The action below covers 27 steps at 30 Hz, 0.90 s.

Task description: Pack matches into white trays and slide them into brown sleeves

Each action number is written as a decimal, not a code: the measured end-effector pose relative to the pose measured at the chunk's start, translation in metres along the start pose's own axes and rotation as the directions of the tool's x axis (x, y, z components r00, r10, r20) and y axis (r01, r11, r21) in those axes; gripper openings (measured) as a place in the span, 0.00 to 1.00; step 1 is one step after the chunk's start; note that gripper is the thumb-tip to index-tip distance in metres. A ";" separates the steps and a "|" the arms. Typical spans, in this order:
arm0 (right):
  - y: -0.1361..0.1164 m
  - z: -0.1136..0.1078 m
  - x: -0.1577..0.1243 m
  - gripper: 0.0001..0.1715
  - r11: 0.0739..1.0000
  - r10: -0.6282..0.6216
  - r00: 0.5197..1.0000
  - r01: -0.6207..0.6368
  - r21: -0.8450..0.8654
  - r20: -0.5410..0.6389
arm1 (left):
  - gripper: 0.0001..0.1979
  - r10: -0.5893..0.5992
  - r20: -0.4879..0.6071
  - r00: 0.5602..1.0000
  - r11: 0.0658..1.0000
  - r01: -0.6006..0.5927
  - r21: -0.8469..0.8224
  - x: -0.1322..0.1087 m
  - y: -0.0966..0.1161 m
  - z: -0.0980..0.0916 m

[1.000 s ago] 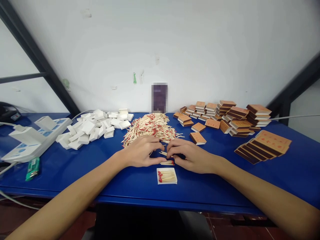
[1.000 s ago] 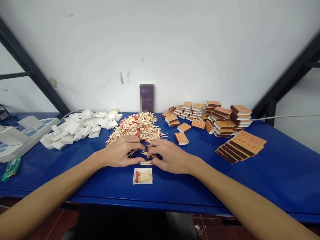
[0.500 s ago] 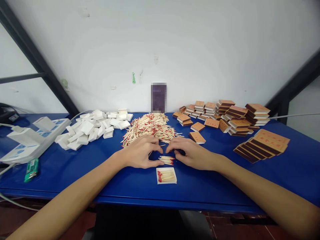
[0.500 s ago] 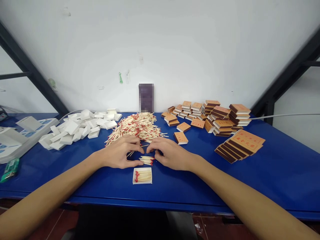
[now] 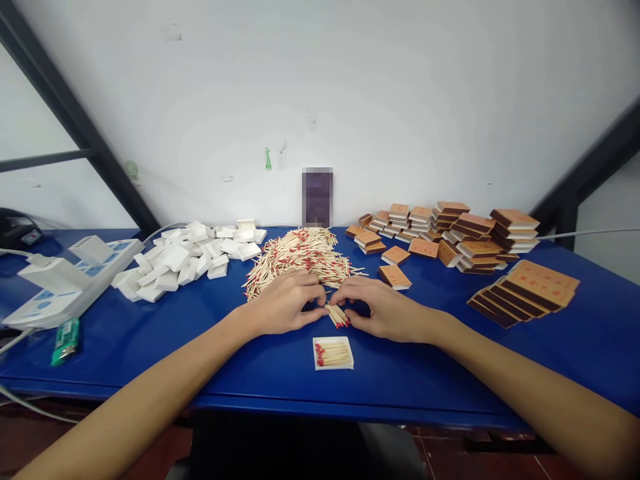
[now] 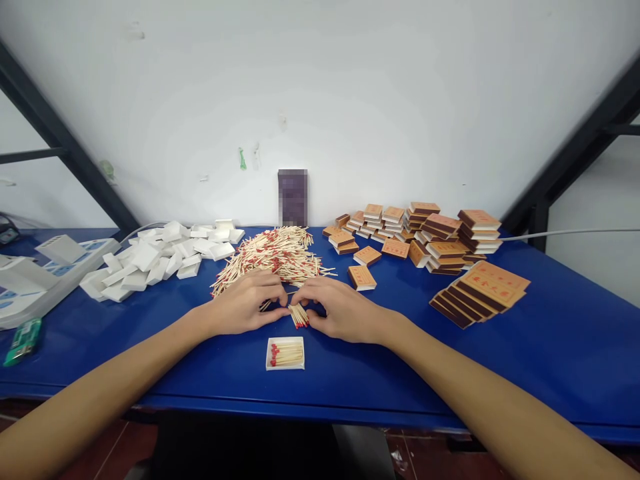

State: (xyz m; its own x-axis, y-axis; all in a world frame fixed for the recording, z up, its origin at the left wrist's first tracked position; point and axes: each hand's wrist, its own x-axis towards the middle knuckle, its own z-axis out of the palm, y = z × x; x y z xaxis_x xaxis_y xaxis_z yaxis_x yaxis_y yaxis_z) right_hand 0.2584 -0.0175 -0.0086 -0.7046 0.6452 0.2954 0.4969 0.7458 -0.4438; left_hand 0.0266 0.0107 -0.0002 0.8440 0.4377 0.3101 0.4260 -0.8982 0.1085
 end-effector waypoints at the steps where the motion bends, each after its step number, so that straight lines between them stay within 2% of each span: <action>1: 0.000 0.000 0.000 0.16 1.000 -0.002 1.000 0.002 0.002 0.006 | 0.09 0.001 0.002 1.000 1.000 -0.001 0.004 0.000 0.000 0.000; 13: -0.002 -0.003 -0.001 0.16 1.000 0.024 0.997 -0.024 -0.002 0.067 | 0.09 0.017 0.049 0.999 1.000 -0.017 -0.001 0.000 -0.001 0.000; 20: -0.003 -0.004 -0.001 0.14 0.999 0.026 0.995 -0.023 -0.029 0.095 | 0.10 -0.018 -0.007 1.000 0.997 0.018 0.074 -0.001 -0.002 0.002; 27: -0.002 -0.008 -0.001 0.10 0.997 0.057 0.994 -0.053 -0.048 0.089 | 0.12 -0.012 -0.001 1.000 0.998 0.012 0.056 -0.002 0.000 -0.006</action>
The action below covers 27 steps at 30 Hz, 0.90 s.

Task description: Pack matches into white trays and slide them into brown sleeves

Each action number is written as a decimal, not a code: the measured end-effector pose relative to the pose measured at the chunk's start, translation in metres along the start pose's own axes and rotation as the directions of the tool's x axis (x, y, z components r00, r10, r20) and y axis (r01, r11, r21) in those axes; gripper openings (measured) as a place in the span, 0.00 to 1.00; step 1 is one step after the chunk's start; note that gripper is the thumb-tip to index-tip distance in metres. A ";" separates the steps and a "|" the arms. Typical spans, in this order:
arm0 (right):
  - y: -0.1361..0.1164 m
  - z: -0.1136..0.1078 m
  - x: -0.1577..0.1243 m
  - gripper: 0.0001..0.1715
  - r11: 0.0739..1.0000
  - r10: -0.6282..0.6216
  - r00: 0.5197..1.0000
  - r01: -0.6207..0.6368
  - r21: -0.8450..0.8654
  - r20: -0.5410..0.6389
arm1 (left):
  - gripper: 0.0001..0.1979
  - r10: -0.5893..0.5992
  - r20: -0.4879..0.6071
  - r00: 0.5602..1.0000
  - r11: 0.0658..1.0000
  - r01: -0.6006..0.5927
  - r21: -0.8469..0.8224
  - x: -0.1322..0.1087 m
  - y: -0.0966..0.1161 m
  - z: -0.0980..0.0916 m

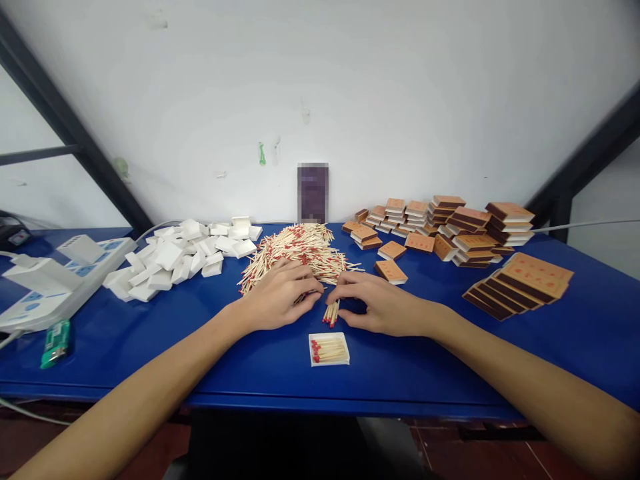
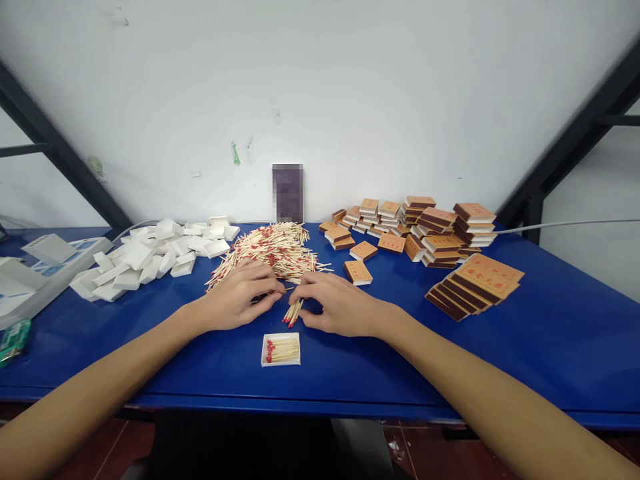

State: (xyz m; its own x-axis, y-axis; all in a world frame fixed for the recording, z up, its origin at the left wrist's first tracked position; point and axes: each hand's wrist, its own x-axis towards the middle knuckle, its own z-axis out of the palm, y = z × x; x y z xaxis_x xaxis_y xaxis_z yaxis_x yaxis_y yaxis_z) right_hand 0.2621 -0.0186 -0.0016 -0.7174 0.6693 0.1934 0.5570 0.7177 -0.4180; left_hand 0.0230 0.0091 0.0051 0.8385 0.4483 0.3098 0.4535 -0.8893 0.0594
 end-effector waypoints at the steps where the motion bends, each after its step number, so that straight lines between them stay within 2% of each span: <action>1: 0.000 0.000 0.000 0.10 1.000 0.003 1.000 -0.003 0.000 -0.003 | 0.12 -0.004 -0.002 1.000 1.000 0.004 -0.007 0.000 0.000 -0.001; 8: 0.000 0.002 0.000 0.06 0.998 0.054 0.998 -0.054 0.016 -0.010 | 0.14 -0.015 0.024 1.000 0.999 0.016 -0.038 0.000 0.001 -0.003; 13: -0.002 0.006 0.001 0.06 0.996 0.094 0.996 -0.093 0.013 -0.009 | 0.10 0.010 0.060 0.998 0.998 -0.006 -0.068 -0.002 0.002 -0.007; 20: -0.002 0.004 0.000 0.07 0.997 0.078 0.997 -0.077 0.020 -0.026 | 0.10 0.028 0.132 0.991 0.991 -0.010 -0.135 -0.005 -0.004 -0.010; 27: -0.002 0.004 0.001 0.08 0.997 0.070 0.997 -0.069 0.033 -0.028 | 0.09 0.030 0.121 0.992 0.987 -0.011 -0.158 -0.002 -0.006 -0.006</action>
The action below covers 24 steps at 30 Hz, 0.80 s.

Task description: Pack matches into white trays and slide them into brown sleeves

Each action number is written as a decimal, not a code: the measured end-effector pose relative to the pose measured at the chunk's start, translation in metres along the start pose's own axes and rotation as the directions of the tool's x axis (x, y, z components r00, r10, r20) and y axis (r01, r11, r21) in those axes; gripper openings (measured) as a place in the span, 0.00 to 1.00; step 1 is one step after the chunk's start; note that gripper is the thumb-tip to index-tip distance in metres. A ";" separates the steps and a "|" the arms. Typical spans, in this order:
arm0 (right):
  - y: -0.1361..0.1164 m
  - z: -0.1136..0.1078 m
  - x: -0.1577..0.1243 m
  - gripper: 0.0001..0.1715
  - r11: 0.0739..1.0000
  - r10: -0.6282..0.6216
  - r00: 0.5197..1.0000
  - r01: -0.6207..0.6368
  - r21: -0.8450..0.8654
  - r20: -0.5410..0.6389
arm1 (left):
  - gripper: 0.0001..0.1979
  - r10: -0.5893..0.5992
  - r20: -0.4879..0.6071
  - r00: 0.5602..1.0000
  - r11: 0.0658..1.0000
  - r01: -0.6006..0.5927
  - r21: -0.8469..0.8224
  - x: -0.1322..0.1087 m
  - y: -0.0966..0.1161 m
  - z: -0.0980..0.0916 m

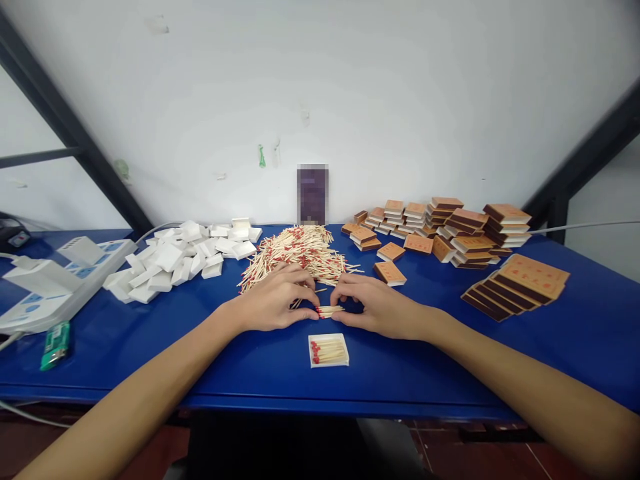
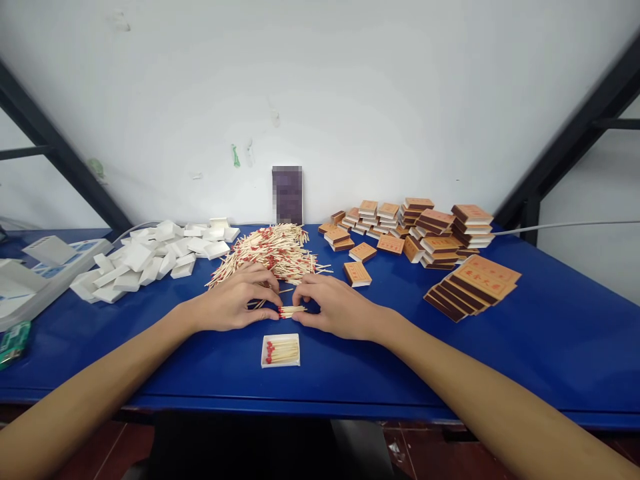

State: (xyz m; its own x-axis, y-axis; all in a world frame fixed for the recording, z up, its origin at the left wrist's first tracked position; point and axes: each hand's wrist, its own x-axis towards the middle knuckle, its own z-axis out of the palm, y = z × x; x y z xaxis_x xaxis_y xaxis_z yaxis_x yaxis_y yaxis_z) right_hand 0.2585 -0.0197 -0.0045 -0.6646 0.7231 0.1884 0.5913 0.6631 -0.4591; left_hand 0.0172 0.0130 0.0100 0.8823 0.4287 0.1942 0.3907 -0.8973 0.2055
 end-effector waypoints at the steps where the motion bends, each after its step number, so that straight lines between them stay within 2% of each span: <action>1: 0.000 0.000 0.000 0.08 1.000 0.001 1.000 -0.001 0.002 -0.002 | 0.09 -0.002 -0.001 1.000 1.000 0.002 0.000 0.000 0.000 0.000; 8: -0.001 0.002 0.001 0.08 1.000 -0.004 1.000 0.004 0.004 -0.001 | 0.12 -0.003 -0.018 1.000 1.000 0.004 0.020 0.000 0.003 0.002; 14: -0.002 0.005 0.001 0.10 1.000 -0.016 0.999 0.016 -0.013 -0.031 | 0.17 -0.012 -0.051 0.999 0.995 0.017 0.103 0.002 0.007 0.005; 18: -0.002 0.008 0.001 0.08 0.999 -0.027 0.997 0.025 -0.029 -0.067 | 0.12 -0.016 -0.036 0.999 0.994 0.020 0.111 0.004 0.010 0.006; 24: 0.000 0.015 0.004 0.08 0.989 -0.110 0.986 0.096 -0.111 -0.129 | 0.08 -0.028 -0.029 0.999 0.995 0.030 0.094 0.006 0.013 0.005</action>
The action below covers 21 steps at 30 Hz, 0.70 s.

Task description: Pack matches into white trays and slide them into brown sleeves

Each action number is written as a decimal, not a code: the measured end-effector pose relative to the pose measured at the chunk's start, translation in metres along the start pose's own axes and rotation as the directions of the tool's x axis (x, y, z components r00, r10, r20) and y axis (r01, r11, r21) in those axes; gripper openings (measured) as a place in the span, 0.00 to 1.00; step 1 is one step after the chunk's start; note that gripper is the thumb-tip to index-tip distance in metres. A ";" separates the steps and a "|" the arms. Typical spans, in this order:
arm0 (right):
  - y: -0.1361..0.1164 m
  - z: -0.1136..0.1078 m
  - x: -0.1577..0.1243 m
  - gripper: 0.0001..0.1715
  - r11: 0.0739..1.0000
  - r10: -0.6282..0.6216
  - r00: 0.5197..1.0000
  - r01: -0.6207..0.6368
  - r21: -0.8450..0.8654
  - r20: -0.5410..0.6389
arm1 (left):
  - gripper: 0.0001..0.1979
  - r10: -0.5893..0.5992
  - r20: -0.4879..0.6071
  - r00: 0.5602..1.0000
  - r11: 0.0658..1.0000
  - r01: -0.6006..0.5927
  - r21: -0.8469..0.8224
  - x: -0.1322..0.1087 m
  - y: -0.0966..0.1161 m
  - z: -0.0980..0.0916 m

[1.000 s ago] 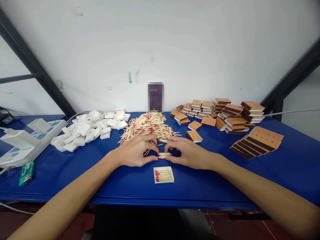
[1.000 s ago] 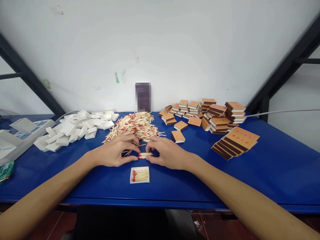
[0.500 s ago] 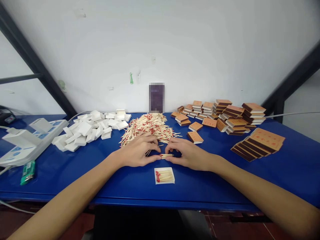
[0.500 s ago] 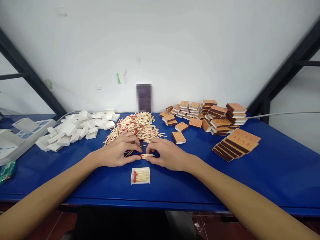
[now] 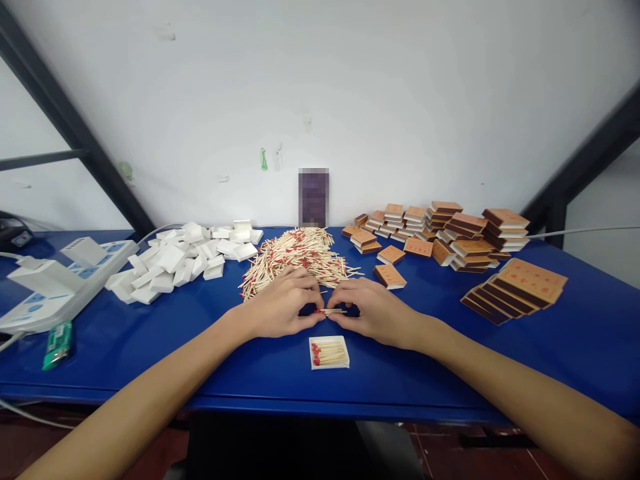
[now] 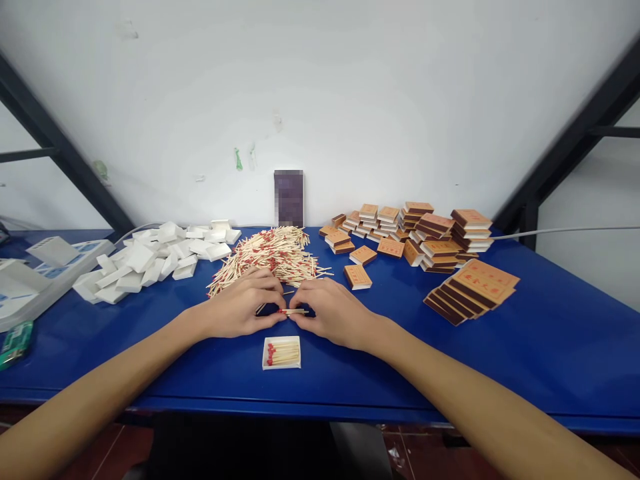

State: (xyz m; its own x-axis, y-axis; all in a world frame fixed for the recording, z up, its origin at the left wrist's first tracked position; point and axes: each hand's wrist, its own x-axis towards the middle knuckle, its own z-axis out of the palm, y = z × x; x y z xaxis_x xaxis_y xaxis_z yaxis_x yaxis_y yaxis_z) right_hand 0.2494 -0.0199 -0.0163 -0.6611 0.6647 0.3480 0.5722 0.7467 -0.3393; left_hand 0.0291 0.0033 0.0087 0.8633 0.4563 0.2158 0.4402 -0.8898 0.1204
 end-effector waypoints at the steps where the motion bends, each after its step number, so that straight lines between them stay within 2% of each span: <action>1: 0.000 0.001 0.000 0.08 1.000 -0.006 1.000 0.006 -0.007 -0.011 | 0.08 -0.002 -0.002 1.000 1.000 0.002 0.000 0.000 0.000 0.000; 8: -0.001 0.004 -0.001 0.07 0.999 -0.003 0.997 -0.001 -0.045 -0.071 | 0.07 -0.002 -0.034 0.999 1.000 0.002 0.013 0.000 -0.002 0.004; 14: -0.002 0.009 -0.001 0.07 0.999 -0.004 0.992 0.009 0.034 -0.129 | 0.07 -0.015 -0.043 0.999 1.000 0.016 0.018 0.000 -0.003 0.004; 21: -0.001 0.010 0.000 0.07 0.998 -0.005 0.988 0.015 0.061 -0.157 | 0.09 0.039 -0.022 0.999 0.990 -0.035 0.135 0.000 -0.003 0.005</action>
State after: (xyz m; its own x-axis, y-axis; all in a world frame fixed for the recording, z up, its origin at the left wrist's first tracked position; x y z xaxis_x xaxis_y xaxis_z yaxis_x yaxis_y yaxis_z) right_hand 0.2438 -0.0210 -0.0249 -0.5794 0.6568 0.4825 0.5317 0.7533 -0.3870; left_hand 0.0290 0.0061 0.0038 0.8740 0.4217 0.2414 0.4389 -0.8983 -0.0196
